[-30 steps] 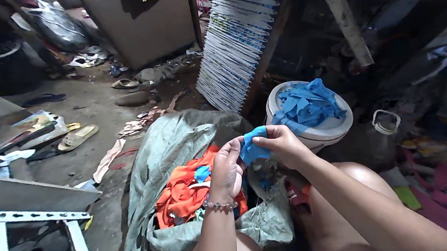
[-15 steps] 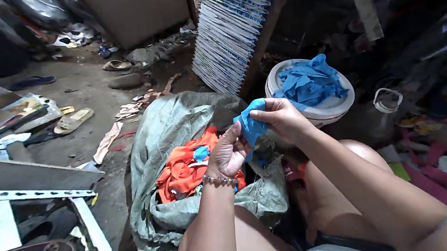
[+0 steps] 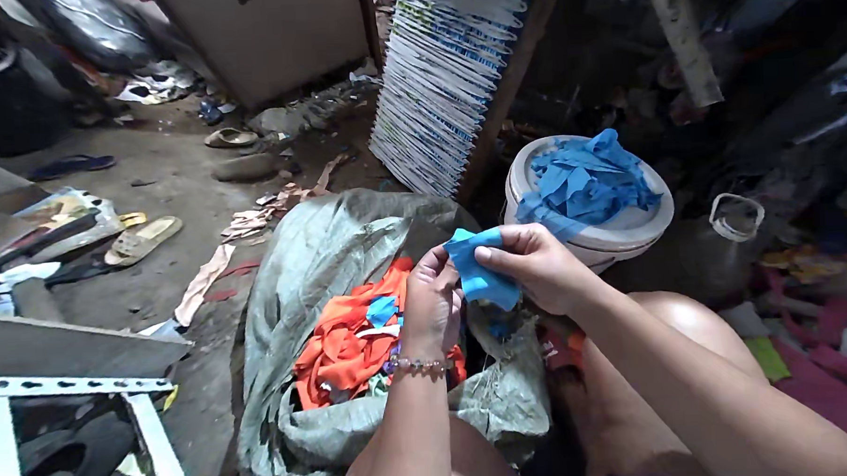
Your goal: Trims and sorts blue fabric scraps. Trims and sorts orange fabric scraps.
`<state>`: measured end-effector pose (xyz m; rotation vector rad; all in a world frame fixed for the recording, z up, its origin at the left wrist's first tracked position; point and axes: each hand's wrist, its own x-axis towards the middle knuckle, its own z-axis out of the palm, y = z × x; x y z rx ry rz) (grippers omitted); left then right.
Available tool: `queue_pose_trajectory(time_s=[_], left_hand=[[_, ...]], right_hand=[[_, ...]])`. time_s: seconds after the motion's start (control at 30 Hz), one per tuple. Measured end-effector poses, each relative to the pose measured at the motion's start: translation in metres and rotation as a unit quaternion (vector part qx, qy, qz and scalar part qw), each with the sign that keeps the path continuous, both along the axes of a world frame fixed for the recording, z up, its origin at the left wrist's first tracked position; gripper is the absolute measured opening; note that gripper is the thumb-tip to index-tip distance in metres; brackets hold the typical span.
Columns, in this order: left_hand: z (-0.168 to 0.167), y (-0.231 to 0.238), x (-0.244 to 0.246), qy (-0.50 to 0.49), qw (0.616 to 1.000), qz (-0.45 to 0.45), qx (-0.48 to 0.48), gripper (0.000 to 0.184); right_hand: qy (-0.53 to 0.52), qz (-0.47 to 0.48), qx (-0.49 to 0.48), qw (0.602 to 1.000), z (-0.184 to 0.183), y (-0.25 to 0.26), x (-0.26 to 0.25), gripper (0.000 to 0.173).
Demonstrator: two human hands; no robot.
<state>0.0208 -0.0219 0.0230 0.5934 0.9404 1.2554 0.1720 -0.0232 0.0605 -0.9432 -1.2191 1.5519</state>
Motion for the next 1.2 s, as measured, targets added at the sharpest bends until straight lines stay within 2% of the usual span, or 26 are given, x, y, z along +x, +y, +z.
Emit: queue_pose_trajectory(time_s=[0.27, 0.53, 0.73, 0.83, 0.97, 1.07, 1.13, 1.2], left_hand=[[0.005, -0.004, 0.001, 0.004, 1.000, 0.004, -0.002, 0.019], [0.001, -0.004, -0.002, -0.019, 0.998, -0.032, 0.042, 0.019], [0.001, -0.004, 0.003, 0.059, 0.995, 0.012, 0.078, 0.010], [-0.001, -0.003, -0.002, 0.099, 0.988, -0.005, 0.116, 0.009], [-0.007, -0.002, -0.006, 0.153, 0.969, -0.022, 0.194, 0.010], [-0.005, -0.002, -0.005, 0.152, 0.970, -0.019, 0.187, 0.010], [-0.002, -0.002, -0.003, 0.140, 0.978, -0.014, 0.151, 0.010], [0.003, -0.004, -0.001, 0.114, 0.989, -0.004, 0.094, 0.012]], right_hand=[[-0.079, -0.075, 0.013, 0.994, -0.015, -0.001, -0.006, 0.009], [-0.049, -0.090, 0.013, 0.995, -0.012, 0.006, -0.004, 0.010], [-0.085, -0.087, 0.000, 0.993, -0.011, 0.006, -0.003, 0.022], [-0.103, -0.025, -0.043, 0.993, -0.008, 0.006, 0.006, 0.036], [-0.028, -0.013, -0.098, 0.995, -0.009, 0.009, 0.010, 0.003], [-0.022, -0.055, -0.065, 0.996, -0.006, 0.008, 0.005, 0.011], [-0.104, -0.085, 0.011, 0.991, -0.006, 0.005, 0.009, 0.008], [-0.281, -0.069, 0.103, 0.952, -0.001, -0.012, 0.031, 0.015]])
